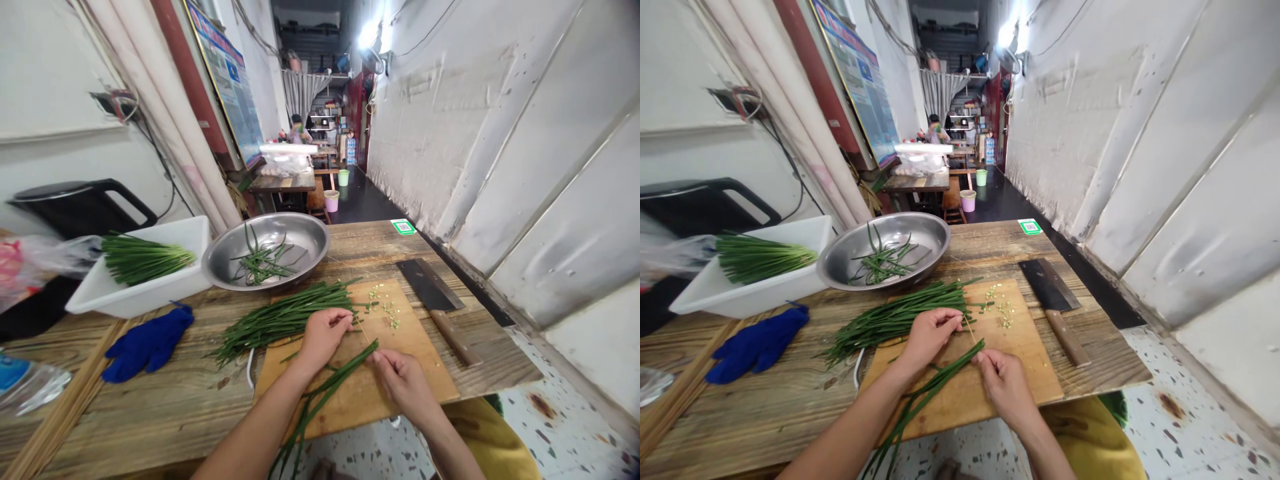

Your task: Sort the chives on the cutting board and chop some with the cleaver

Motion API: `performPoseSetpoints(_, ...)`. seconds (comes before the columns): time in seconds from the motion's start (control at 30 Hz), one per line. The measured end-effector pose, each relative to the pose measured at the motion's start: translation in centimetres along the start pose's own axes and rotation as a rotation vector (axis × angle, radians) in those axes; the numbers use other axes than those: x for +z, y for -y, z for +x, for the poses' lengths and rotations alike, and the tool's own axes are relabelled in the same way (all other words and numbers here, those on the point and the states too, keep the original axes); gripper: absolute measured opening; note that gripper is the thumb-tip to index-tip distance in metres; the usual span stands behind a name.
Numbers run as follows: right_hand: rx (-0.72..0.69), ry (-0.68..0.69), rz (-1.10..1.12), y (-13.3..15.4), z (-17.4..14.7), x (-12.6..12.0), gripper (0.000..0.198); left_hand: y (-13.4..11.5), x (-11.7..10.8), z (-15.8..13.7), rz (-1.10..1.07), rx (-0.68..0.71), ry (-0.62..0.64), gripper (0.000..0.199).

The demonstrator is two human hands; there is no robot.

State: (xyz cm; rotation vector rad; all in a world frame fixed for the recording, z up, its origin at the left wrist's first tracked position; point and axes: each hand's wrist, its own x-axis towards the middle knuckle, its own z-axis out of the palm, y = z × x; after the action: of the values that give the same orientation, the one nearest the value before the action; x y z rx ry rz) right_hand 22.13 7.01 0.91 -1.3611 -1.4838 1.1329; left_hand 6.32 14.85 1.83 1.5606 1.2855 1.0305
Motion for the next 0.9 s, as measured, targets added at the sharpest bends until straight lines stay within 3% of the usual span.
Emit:
performPoseSetpoints(0.3,-0.006,-0.003,0.011,-0.3,0.1,0.0,0.044,0.3,-0.2,-0.1,0.189,0.214,-0.050,0.017)
performPoseSetpoints(0.53,0.024,-0.020,0.048,0.2,0.1,0.1,0.048,0.5,-0.1,-0.4,0.267,0.321,-0.011,0.019)
performPoseSetpoints(0.73,0.046,-0.044,0.081,0.1,0.1,0.3,0.053,-0.1,0.0,-1.0,0.200,0.375,0.148,0.022)
performPoseSetpoints(0.9,0.024,-0.088,0.075,-0.1,0.1,0.2,0.052,-1.5,0.0,-1.6,0.183,0.459,0.366,0.028)
